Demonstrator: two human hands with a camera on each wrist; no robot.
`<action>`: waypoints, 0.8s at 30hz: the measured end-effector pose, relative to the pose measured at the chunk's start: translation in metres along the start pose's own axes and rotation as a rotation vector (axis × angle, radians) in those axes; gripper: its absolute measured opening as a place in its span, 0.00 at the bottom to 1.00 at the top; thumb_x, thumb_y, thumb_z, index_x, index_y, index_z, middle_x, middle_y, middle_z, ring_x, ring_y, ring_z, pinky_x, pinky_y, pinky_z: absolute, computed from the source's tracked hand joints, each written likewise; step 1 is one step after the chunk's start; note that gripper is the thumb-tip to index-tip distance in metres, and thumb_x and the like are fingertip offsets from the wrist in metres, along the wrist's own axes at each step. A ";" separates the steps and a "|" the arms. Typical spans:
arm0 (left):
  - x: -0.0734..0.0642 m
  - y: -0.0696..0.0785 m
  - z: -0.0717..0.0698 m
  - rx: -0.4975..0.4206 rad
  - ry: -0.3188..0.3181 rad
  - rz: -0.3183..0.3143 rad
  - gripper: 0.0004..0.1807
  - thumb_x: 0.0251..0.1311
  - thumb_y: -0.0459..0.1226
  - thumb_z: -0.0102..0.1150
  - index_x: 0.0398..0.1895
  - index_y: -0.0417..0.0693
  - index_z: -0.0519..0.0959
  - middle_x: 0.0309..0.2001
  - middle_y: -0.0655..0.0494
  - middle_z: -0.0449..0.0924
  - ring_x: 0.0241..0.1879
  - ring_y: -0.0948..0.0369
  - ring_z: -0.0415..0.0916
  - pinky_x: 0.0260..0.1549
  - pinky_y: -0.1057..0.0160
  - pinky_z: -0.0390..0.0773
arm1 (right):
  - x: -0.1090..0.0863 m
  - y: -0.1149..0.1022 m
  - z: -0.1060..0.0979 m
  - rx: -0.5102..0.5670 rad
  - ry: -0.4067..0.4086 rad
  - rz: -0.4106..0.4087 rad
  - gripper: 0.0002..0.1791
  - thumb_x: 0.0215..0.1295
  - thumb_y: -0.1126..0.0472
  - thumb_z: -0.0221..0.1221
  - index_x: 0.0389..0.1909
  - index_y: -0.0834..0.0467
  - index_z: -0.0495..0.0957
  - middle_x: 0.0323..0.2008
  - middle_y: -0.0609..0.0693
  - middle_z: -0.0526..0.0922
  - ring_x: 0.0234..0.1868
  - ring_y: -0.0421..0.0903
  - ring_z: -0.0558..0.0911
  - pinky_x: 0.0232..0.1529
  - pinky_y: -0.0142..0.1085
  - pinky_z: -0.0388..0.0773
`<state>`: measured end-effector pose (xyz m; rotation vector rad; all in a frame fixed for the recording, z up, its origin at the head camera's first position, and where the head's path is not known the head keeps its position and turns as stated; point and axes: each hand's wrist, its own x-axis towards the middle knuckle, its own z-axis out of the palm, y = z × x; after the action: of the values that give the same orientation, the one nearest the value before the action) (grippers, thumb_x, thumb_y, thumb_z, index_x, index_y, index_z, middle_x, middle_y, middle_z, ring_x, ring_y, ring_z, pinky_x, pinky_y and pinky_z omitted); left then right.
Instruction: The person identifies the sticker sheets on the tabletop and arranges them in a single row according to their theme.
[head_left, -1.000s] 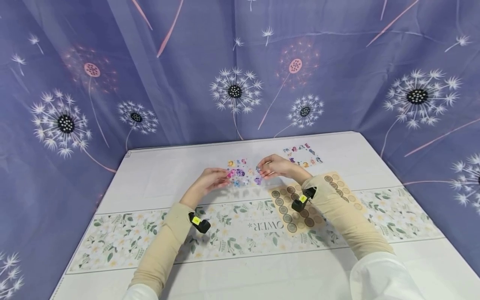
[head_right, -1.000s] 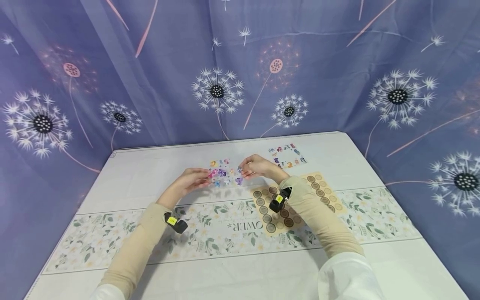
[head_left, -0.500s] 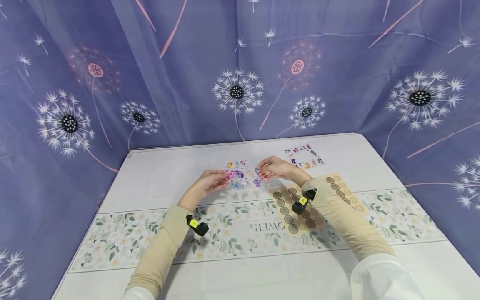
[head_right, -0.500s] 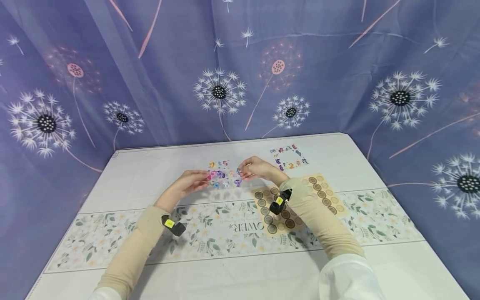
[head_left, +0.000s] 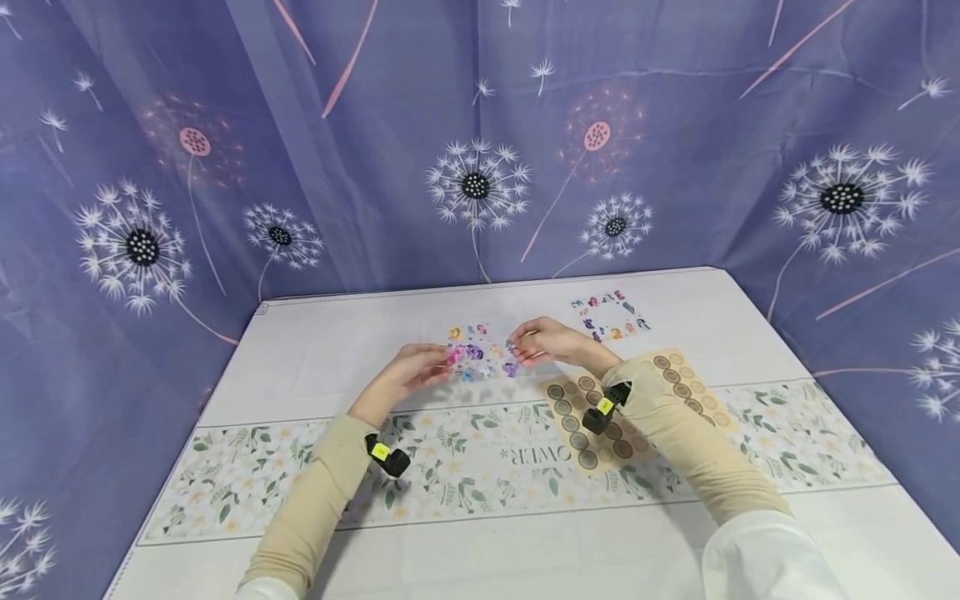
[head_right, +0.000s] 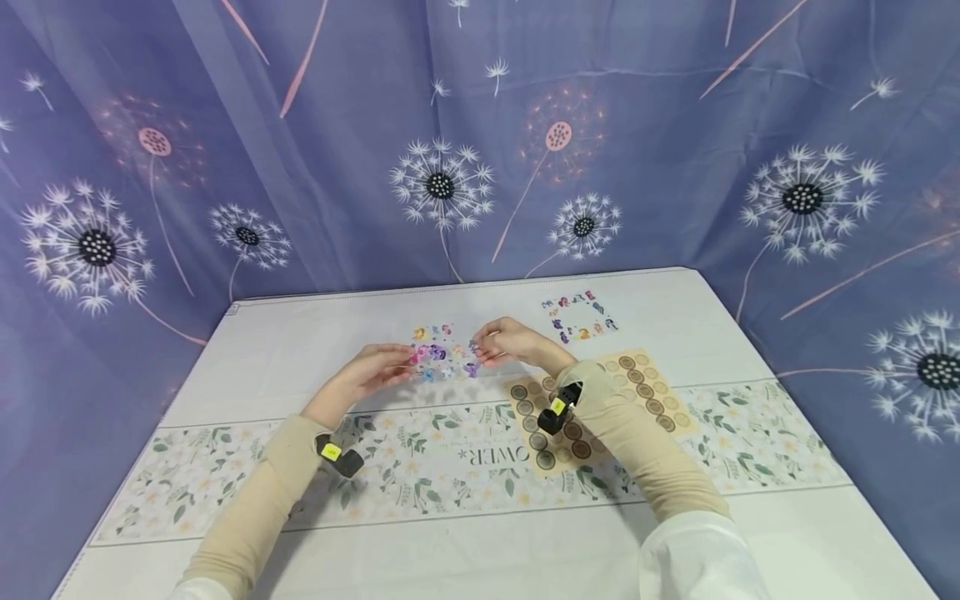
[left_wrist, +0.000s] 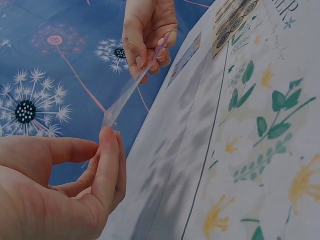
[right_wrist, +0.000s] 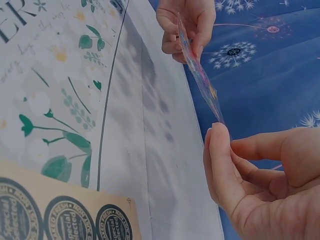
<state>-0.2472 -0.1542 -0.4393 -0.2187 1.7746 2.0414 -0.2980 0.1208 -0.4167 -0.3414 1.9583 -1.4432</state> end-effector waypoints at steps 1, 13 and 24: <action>-0.001 0.000 -0.001 -0.003 0.001 0.000 0.21 0.67 0.28 0.50 0.61 0.26 0.66 0.33 0.54 0.81 0.30 0.65 0.80 0.36 0.73 0.85 | 0.000 0.000 0.001 0.002 0.000 0.000 0.19 0.73 0.67 0.45 0.60 0.74 0.65 0.33 0.49 0.79 0.32 0.39 0.81 0.43 0.31 0.86; -0.005 -0.004 -0.005 0.006 -0.006 -0.011 0.20 0.67 0.27 0.49 0.61 0.26 0.66 0.31 0.56 0.82 0.30 0.64 0.81 0.36 0.74 0.85 | 0.001 -0.001 0.007 0.004 0.009 0.004 0.18 0.73 0.67 0.46 0.59 0.73 0.66 0.34 0.51 0.80 0.32 0.39 0.81 0.38 0.28 0.85; -0.008 -0.004 -0.007 -0.032 -0.007 -0.016 0.21 0.67 0.26 0.48 0.61 0.25 0.65 0.29 0.56 0.81 0.28 0.65 0.81 0.33 0.75 0.85 | 0.002 -0.001 0.010 0.024 -0.002 0.007 0.19 0.73 0.68 0.46 0.59 0.74 0.65 0.33 0.51 0.79 0.32 0.40 0.81 0.41 0.29 0.86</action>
<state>-0.2394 -0.1623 -0.4410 -0.2352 1.7313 2.0582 -0.2930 0.1113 -0.4179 -0.3252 1.9373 -1.4602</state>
